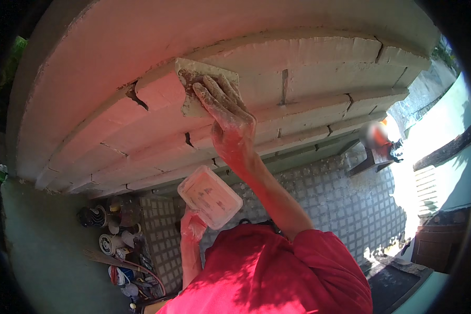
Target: Applying wall putty to cracks in a concrete beam using a putty knife.
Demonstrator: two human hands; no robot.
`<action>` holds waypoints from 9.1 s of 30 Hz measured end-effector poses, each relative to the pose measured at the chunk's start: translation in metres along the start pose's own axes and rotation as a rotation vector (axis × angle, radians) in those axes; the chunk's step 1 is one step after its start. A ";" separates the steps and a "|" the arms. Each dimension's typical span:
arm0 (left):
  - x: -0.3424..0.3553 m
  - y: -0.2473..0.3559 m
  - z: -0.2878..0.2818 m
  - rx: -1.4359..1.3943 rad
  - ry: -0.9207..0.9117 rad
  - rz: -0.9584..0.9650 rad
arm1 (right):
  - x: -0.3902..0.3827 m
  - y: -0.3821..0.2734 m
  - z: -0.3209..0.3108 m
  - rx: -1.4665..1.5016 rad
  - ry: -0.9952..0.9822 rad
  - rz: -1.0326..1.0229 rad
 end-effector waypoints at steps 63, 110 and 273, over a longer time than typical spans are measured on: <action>0.016 0.017 -0.020 -0.020 -0.028 -0.024 | 0.096 0.000 -0.052 -0.525 -0.254 0.257; -0.013 0.016 -0.051 -0.025 0.073 -0.021 | -0.034 0.034 0.011 -0.022 0.280 0.151; -0.034 0.064 -0.086 -0.046 0.014 -0.020 | -0.057 -0.004 0.099 -0.335 -0.365 -0.409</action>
Point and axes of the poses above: each hand's wrist, its own x-axis towards the middle knuckle, its own z-axis out of the palm, y = z × x, the point moved 10 cm from there along x, towards the middle knuckle, and after that the axes turned 4 degrees about -y, right-handed, at the moved point
